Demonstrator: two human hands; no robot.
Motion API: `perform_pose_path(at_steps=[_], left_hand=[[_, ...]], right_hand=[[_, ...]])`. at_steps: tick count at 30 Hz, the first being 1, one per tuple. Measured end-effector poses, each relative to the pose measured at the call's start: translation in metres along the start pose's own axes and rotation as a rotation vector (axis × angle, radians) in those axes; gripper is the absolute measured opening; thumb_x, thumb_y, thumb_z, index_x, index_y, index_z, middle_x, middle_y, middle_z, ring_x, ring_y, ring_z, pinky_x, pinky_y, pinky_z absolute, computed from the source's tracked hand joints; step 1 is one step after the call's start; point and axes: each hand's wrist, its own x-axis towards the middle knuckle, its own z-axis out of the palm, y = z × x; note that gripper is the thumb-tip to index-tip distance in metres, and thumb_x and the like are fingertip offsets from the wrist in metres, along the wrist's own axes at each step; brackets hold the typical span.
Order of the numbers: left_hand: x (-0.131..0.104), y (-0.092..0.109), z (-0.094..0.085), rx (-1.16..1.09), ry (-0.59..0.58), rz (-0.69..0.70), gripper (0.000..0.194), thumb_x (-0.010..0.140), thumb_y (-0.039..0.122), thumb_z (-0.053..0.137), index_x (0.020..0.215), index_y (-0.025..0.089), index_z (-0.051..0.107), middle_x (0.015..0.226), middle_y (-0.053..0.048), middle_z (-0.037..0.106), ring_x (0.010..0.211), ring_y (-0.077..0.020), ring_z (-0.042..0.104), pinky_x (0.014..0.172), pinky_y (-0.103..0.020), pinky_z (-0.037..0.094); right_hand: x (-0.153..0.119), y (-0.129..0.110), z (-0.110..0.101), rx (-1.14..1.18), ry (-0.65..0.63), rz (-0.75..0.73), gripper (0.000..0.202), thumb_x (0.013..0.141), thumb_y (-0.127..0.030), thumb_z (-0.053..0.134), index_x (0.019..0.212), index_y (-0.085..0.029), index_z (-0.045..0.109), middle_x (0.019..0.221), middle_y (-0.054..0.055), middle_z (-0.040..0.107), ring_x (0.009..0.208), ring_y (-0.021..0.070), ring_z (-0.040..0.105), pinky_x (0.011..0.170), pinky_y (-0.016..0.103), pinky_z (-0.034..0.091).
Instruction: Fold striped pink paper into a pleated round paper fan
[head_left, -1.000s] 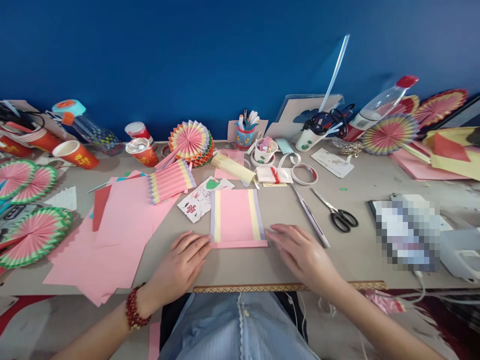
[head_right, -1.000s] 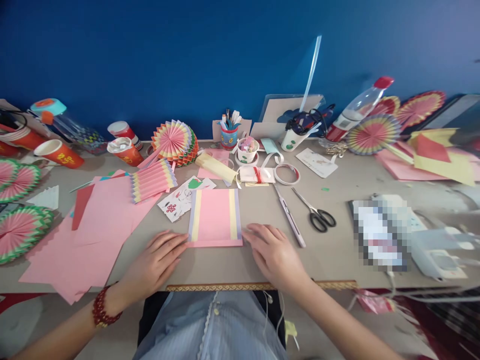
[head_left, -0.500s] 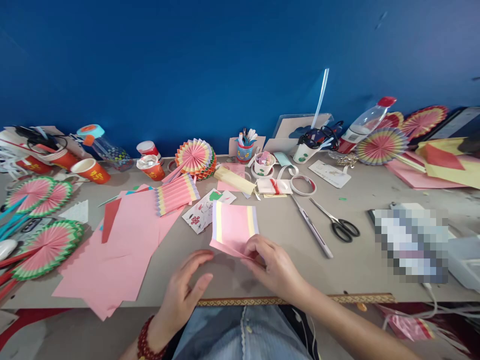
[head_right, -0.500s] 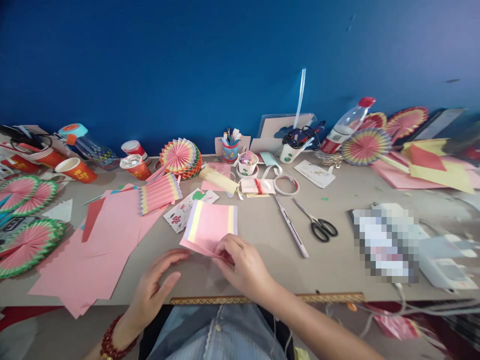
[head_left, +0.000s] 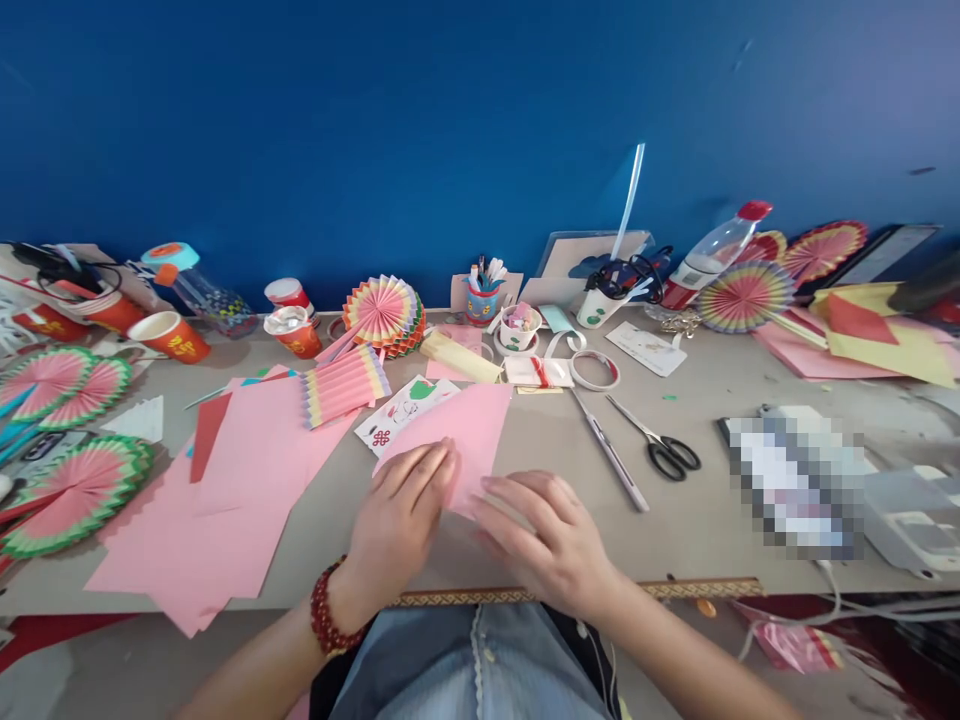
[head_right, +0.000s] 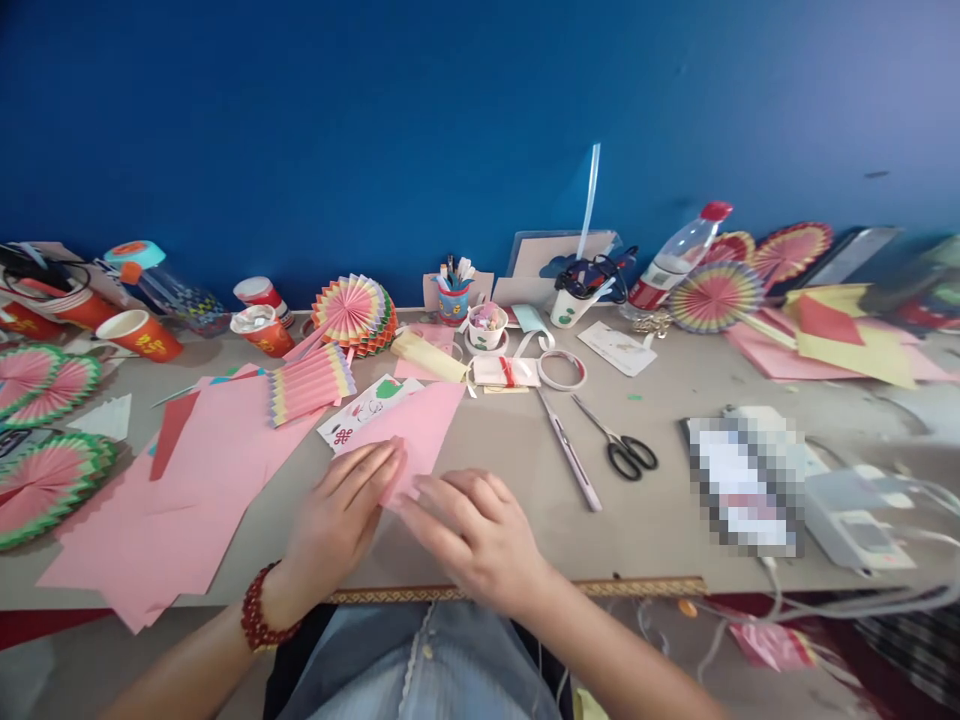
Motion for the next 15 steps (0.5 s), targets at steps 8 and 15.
perform_pose_path(at_steps=[8,15], left_hand=[[-0.010,-0.006,0.011,0.092,-0.092,0.166,0.032,0.099,0.014,0.043,0.123,0.016,0.064,0.133,-0.012,0.063,0.120,-0.0245,0.057,0.101,-0.043,0.049],[0.002,-0.017,-0.012,0.054,0.143,0.226,0.033,0.093,0.012,0.060,0.125,0.021,0.061,0.115,-0.007,0.071,0.104,-0.0194,0.063,0.097,-0.038,0.051]], right_hand=[[-0.028,0.020,0.005,0.039,-0.111,0.027,0.023,0.094,-0.009,0.052,0.106,-0.021,0.067,0.095,0.005,0.074,0.086,0.0155,0.066,0.080,0.029,0.054],[-0.033,0.021,-0.036,0.034,-0.015,-0.016,0.036,0.090,-0.007,0.055,0.121,-0.022,0.065,0.106,0.007,0.074,0.097,0.0214,0.069,0.082,0.036,0.059]])
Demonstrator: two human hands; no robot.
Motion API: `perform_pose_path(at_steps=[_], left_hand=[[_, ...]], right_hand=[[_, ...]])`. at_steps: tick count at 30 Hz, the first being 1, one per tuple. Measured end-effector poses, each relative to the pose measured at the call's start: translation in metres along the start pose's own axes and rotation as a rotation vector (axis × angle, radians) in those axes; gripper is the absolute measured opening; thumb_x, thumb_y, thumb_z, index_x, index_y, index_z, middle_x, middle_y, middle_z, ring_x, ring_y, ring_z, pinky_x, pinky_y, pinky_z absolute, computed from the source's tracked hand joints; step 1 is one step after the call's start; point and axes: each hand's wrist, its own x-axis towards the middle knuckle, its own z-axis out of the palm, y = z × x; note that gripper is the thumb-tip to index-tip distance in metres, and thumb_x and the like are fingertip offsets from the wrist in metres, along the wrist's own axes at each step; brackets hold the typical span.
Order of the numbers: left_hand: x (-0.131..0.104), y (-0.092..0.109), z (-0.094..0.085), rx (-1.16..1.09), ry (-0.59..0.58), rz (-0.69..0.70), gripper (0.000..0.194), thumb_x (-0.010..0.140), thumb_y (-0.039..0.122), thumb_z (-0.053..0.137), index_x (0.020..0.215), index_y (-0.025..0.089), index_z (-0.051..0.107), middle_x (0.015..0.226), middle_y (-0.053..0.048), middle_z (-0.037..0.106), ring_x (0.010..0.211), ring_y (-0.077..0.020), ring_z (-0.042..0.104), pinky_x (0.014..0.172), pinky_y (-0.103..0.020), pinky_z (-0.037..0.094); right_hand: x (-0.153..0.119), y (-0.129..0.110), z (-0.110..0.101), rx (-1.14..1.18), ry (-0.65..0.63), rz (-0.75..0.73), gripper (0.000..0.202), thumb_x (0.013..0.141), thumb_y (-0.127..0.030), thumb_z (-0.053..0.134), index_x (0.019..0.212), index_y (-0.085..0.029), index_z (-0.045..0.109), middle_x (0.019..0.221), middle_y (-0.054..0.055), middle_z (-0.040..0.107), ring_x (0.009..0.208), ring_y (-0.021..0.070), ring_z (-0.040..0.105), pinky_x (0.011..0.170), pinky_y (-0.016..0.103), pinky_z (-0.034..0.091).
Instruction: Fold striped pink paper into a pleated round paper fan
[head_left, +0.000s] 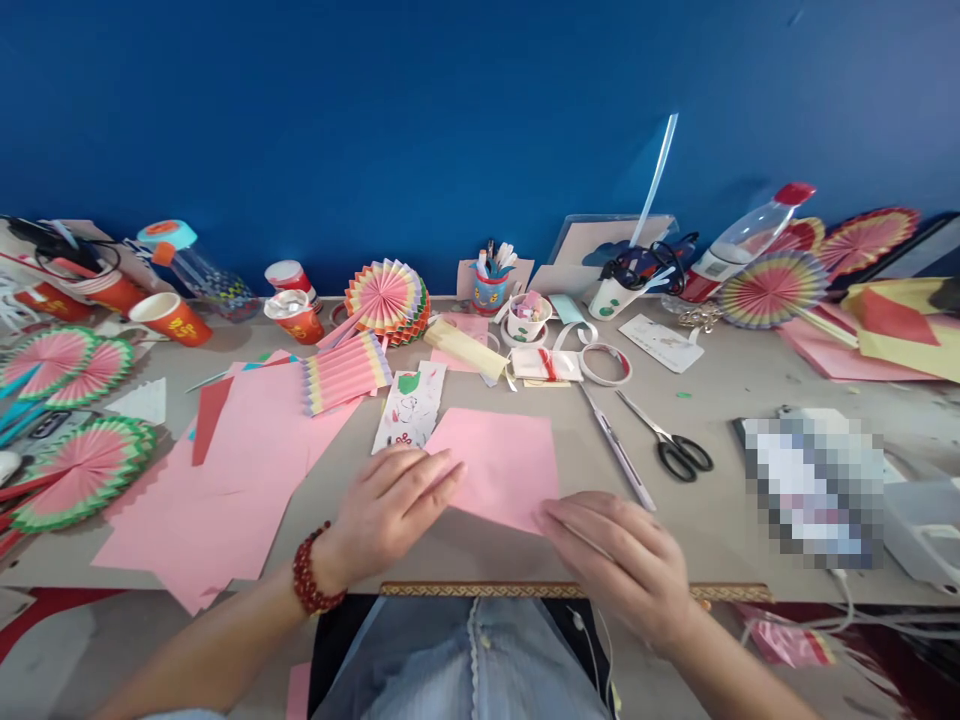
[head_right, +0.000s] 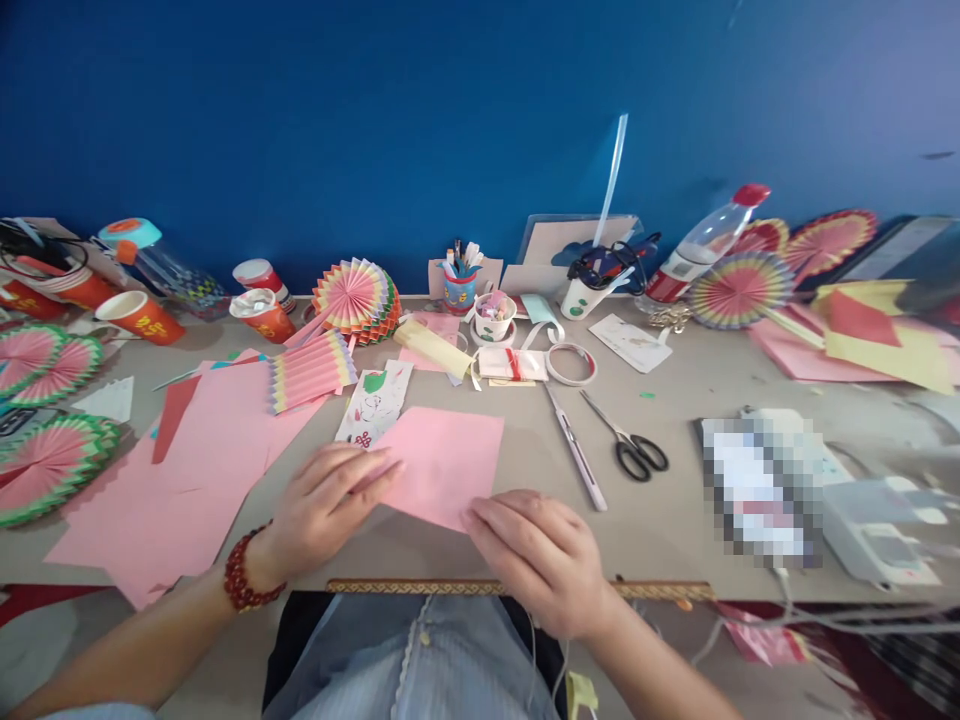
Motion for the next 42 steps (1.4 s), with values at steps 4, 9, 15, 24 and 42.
perform_pose_path(at_steps=[4,9,15,24,42], left_hand=[[0.015,-0.004,-0.012,0.068,0.283,-0.039,0.039,0.084,0.009,0.071,0.118,0.026,0.062,0.101,-0.002,0.073,0.093,-0.0182,0.065,0.091,-0.037,0.055],[-0.013,-0.010,0.008,0.005,-0.173,-0.035,0.033,0.096,0.011,0.051,0.128,0.018,0.060,0.120,-0.007,0.070,0.110,-0.0201,0.062,0.101,-0.038,0.049],[-0.050,-0.028,0.022,0.096,-0.469,-0.163,0.054,0.099,0.044,0.048,0.144,0.014,0.045,0.148,-0.014,0.049,0.134,-0.0277,0.048,0.110,-0.046,0.041],[-0.065,-0.059,0.002,0.156,-0.486,-0.252,0.051,0.097,0.050,0.047,0.139,0.021,0.054,0.143,-0.012,0.055,0.127,-0.0306,0.053,0.105,-0.047,0.043],[-0.032,-0.004,-0.008,-0.102,-0.140,0.002,0.059,0.090,0.051,0.061,0.135,0.013,0.050,0.129,-0.017,0.060,0.122,-0.0311,0.053,0.110,-0.052,0.039]], right_hand=[[0.006,0.006,-0.007,-0.073,0.089,-0.003,0.042,0.091,-0.007,0.054,0.125,-0.029,0.063,0.110,0.004,0.073,0.101,0.0213,0.069,0.084,0.036,0.060],[-0.009,0.024,0.016,-0.093,-0.003,0.030,0.031,0.091,-0.006,0.054,0.114,-0.022,0.066,0.100,0.006,0.075,0.090,0.0185,0.070,0.077,0.032,0.059],[-0.022,0.028,0.028,-0.053,-0.090,0.085,0.021,0.093,-0.006,0.052,0.103,-0.017,0.066,0.097,0.008,0.074,0.085,0.0182,0.070,0.078,0.033,0.059],[-0.021,0.023,0.035,0.058,-0.068,0.069,0.021,0.090,-0.008,0.057,0.108,-0.015,0.065,0.101,0.010,0.073,0.089,0.0194,0.068,0.081,0.034,0.058],[-0.015,0.003,0.037,0.041,-0.048,0.143,0.022,0.090,-0.008,0.057,0.108,-0.019,0.063,0.100,0.010,0.072,0.086,0.0199,0.067,0.076,0.033,0.057]])
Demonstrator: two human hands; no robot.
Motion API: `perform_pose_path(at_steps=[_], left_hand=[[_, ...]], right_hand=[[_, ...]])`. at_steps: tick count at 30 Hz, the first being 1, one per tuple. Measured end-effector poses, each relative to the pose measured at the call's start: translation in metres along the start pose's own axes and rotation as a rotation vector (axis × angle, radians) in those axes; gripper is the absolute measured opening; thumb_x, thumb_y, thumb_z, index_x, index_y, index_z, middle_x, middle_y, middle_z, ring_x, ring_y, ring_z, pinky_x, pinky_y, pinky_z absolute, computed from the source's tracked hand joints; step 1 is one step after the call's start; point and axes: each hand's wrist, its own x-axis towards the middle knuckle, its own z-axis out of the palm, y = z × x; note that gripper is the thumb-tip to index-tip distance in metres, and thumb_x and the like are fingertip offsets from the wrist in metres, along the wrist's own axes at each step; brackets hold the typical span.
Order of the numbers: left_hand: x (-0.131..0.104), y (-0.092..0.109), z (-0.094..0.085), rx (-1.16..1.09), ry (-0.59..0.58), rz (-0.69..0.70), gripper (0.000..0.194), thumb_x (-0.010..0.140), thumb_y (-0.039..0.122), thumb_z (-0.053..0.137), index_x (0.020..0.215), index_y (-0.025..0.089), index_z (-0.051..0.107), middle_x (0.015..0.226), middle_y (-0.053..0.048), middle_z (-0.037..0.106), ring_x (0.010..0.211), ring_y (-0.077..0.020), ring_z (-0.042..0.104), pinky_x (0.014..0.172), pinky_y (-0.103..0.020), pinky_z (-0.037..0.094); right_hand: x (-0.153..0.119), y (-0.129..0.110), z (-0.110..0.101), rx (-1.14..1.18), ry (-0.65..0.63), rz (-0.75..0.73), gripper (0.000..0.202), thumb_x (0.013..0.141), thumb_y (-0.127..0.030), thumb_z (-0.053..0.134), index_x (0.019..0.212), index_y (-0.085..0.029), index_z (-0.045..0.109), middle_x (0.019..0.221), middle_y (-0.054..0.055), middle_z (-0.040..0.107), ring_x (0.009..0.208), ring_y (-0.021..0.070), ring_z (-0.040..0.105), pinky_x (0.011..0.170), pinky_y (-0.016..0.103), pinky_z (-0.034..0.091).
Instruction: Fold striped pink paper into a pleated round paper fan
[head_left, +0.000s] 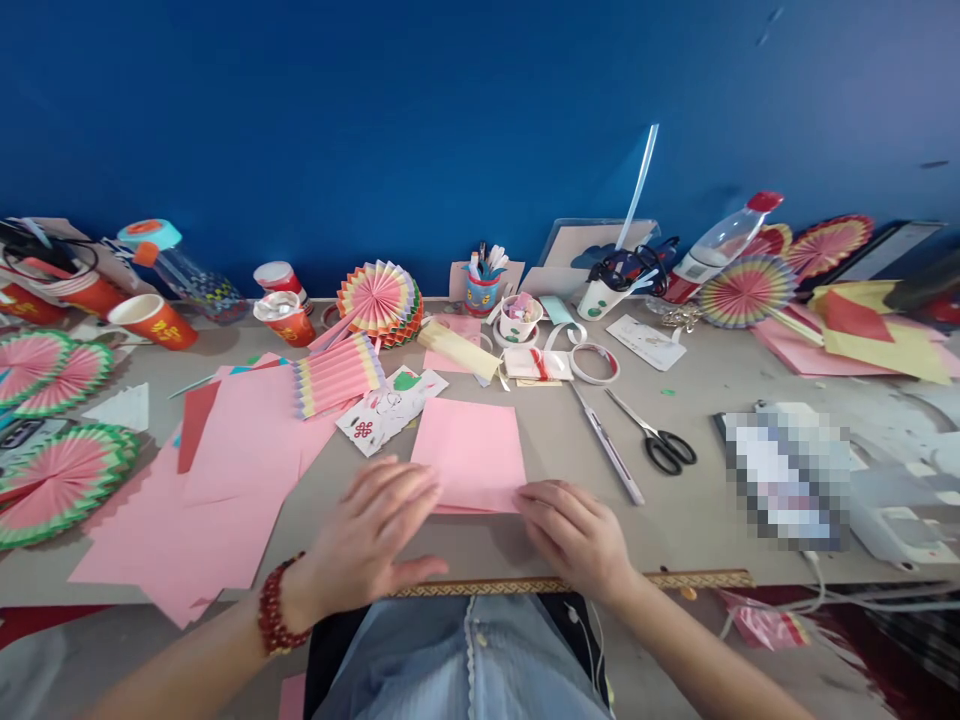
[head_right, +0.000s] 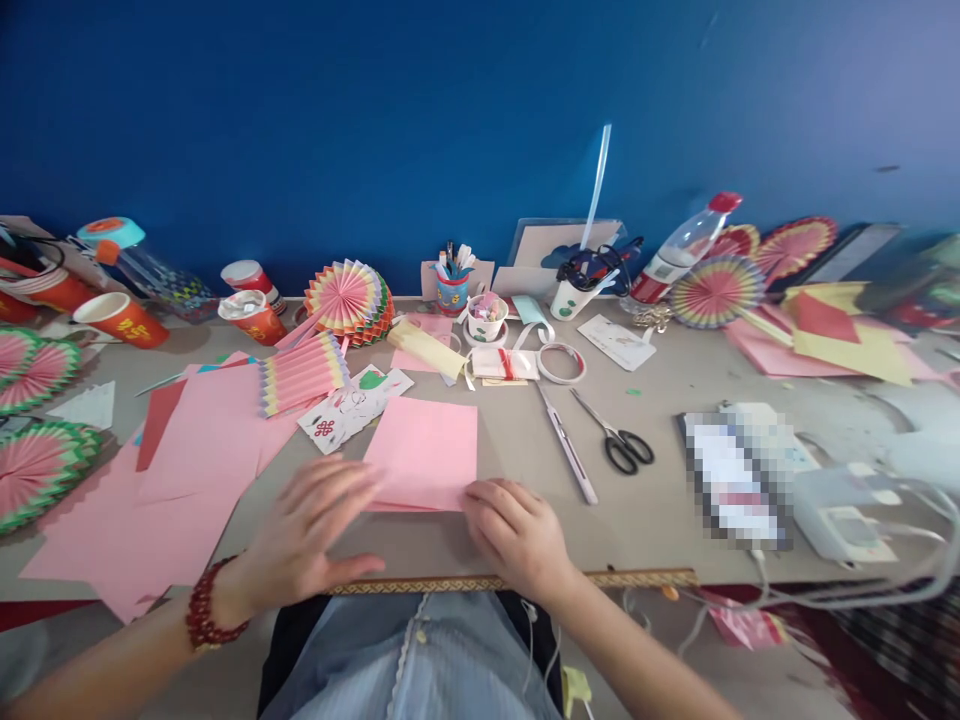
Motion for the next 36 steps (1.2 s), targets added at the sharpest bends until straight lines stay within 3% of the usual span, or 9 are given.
perform_pose_path(at_steps=[2,5,11,15,21,28,36], left_hand=[[-0.001,0.007,0.015,0.038,-0.091,0.011,0.027,0.094,0.025,0.058,0.119,0.015,0.060,0.116,-0.011,0.067,0.111,-0.0248,0.059,0.104,-0.044,0.044],[-0.007,0.009,0.031,0.058,-0.182,0.049,0.022,0.094,0.010,0.050,0.109,0.015,0.064,0.109,-0.009,0.069,0.103,-0.0224,0.060,0.096,-0.040,0.048],[0.005,0.011,0.036,0.124,-0.208,0.108,0.039,0.097,0.016,0.050,0.135,0.016,0.053,0.139,-0.012,0.056,0.123,-0.0246,0.052,0.105,-0.042,0.043],[0.017,0.014,0.042,0.119,-0.231,0.148,0.029,0.097,0.014,0.049,0.124,0.011,0.059,0.117,-0.011,0.066,0.105,-0.0216,0.059,0.092,-0.037,0.049],[0.017,0.015,0.044,0.092,-0.262,0.137,0.022,0.097,0.015,0.049,0.116,0.013,0.059,0.100,-0.009,0.064,0.092,-0.0200,0.057,0.082,-0.034,0.049],[0.000,0.006,0.033,0.000,-0.354,-0.008,0.016,0.096,0.010,0.047,0.094,0.017,0.062,0.089,-0.006,0.062,0.083,-0.0204,0.054,0.077,-0.036,0.046],[0.006,-0.005,0.030,-0.261,-0.289,-0.280,0.020,0.102,0.025,0.045,0.095,0.019,0.063,0.089,-0.003,0.066,0.083,-0.0173,0.059,0.079,-0.032,0.045]], right_hand=[[-0.005,0.001,0.007,0.016,-0.057,0.035,0.020,0.092,-0.009,0.054,0.106,-0.019,0.063,0.100,0.009,0.072,0.087,0.0192,0.067,0.075,0.031,0.057],[-0.012,0.004,0.011,0.031,-0.121,0.069,0.019,0.094,-0.010,0.052,0.106,-0.019,0.064,0.103,0.009,0.071,0.089,0.0192,0.067,0.076,0.031,0.056],[-0.017,0.012,0.009,0.071,-0.190,0.042,0.019,0.095,-0.012,0.052,0.108,-0.019,0.064,0.106,0.009,0.069,0.093,0.0190,0.064,0.081,0.032,0.055],[-0.011,0.011,0.010,0.010,-0.218,0.028,0.017,0.094,-0.014,0.053,0.105,-0.019,0.065,0.105,0.009,0.069,0.089,0.0206,0.060,0.078,0.034,0.052],[-0.008,0.009,0.013,-0.091,-0.241,-0.094,0.017,0.095,-0.011,0.051,0.098,-0.019,0.066,0.098,0.007,0.070,0.088,0.0199,0.061,0.080,0.033,0.050],[-0.005,0.016,0.004,-0.044,-0.266,-0.038,0.022,0.096,-0.011,0.048,0.098,-0.022,0.067,0.096,0.006,0.071,0.083,0.0183,0.062,0.077,0.032,0.051],[0.003,0.020,0.006,0.147,-0.266,0.170,0.013,0.098,-0.026,0.056,0.096,-0.021,0.068,0.095,0.007,0.072,0.087,0.0201,0.064,0.079,0.035,0.050]])
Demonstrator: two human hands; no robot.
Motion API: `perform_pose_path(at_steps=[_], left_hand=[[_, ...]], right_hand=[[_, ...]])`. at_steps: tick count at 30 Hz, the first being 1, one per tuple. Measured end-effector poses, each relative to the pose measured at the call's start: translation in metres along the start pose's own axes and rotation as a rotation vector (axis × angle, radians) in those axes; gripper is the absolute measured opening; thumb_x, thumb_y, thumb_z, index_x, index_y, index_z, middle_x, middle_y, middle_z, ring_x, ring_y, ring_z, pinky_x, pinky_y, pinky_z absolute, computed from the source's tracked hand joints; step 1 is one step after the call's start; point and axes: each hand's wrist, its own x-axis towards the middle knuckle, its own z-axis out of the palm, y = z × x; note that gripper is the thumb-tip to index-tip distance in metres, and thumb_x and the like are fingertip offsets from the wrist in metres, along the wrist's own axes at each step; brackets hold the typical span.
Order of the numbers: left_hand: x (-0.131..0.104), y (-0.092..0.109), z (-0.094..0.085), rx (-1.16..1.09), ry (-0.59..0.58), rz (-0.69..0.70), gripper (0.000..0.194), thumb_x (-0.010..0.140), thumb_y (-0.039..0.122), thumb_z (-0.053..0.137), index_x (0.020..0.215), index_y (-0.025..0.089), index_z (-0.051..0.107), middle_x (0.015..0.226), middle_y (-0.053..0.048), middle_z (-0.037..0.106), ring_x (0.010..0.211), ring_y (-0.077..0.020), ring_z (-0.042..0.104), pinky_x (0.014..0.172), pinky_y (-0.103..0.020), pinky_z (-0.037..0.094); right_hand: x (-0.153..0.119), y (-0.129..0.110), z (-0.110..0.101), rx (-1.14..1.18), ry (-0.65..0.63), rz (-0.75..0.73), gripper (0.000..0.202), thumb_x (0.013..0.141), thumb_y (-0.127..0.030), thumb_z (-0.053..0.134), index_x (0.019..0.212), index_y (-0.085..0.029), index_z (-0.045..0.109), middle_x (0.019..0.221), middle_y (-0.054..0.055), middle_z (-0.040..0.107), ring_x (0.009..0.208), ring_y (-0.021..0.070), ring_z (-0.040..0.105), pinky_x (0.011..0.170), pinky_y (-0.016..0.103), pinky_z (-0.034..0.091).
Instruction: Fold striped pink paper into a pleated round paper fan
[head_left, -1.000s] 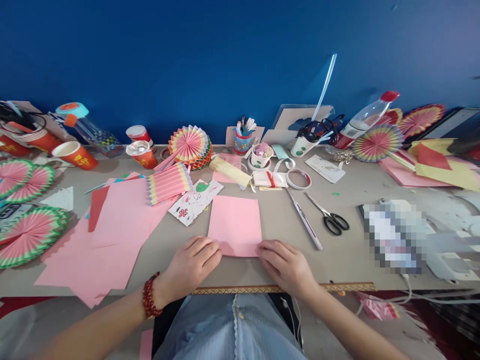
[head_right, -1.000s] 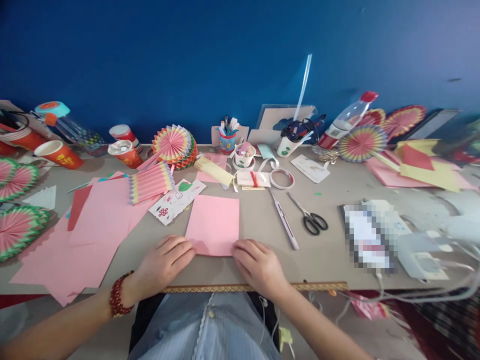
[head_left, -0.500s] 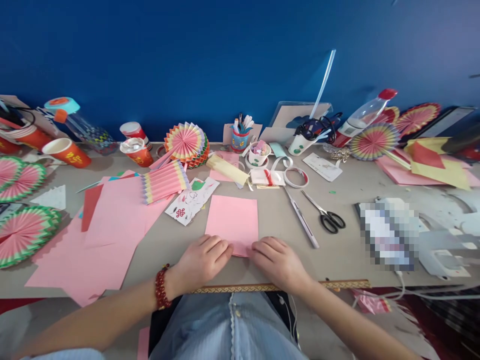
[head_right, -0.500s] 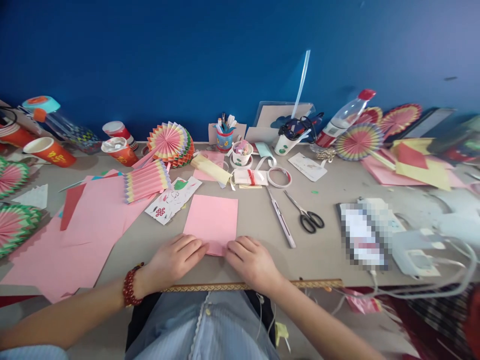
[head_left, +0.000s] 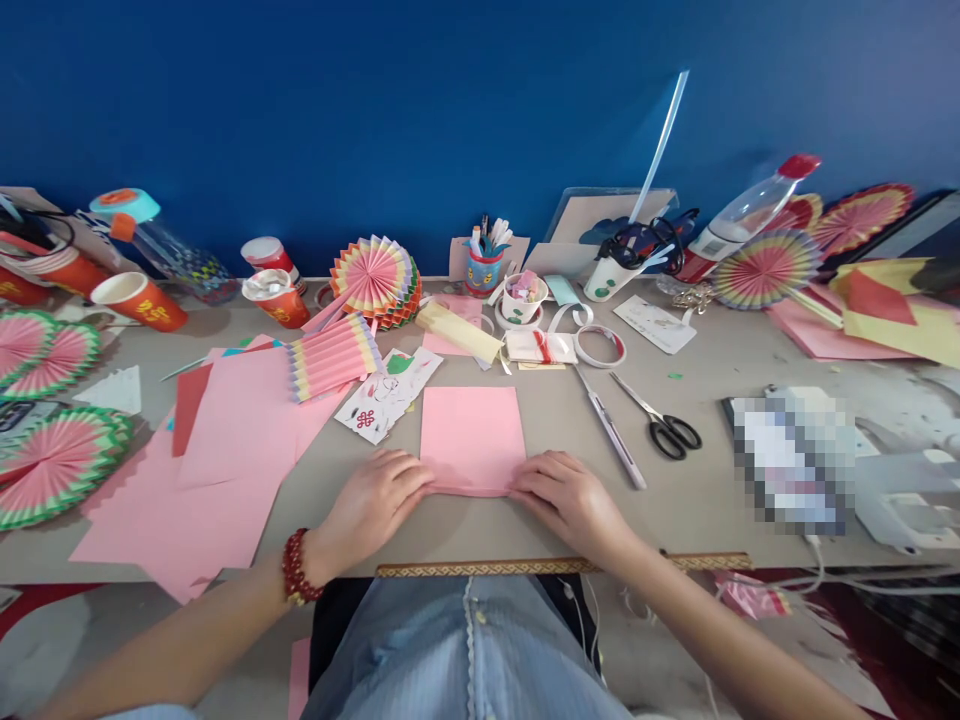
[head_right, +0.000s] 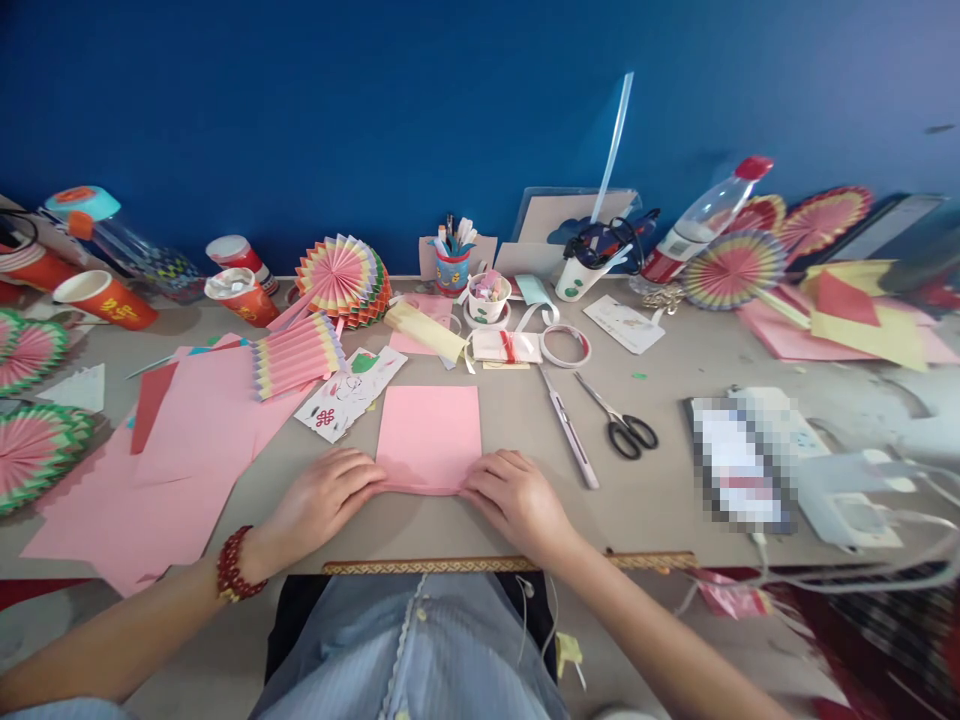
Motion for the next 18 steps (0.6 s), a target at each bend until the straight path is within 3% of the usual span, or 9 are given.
perform_pose_path(at_steps=[6,18], left_hand=[[0.008,-0.004,-0.006,-0.104,-0.069,-0.170,0.018,0.099,0.028,0.050,0.090,0.020,0.064,0.092,-0.002,0.066,0.085,-0.0164,0.062,0.079,-0.029,0.046],[0.023,0.000,-0.021,-0.121,-0.173,-0.205,0.018,0.096,0.027,0.054,0.081,0.020,0.061,0.083,-0.001,0.065,0.074,-0.0165,0.060,0.069,-0.028,0.043]], right_hand=[[0.010,0.001,-0.003,0.083,-0.033,0.104,0.011,0.097,-0.025,0.057,0.092,-0.021,0.067,0.089,0.005,0.074,0.082,0.0194,0.066,0.079,0.035,0.048],[0.017,0.000,-0.004,0.034,-0.085,0.162,0.014,0.095,-0.025,0.056,0.086,-0.021,0.065,0.084,0.005,0.072,0.078,0.0200,0.064,0.074,0.033,0.045]])
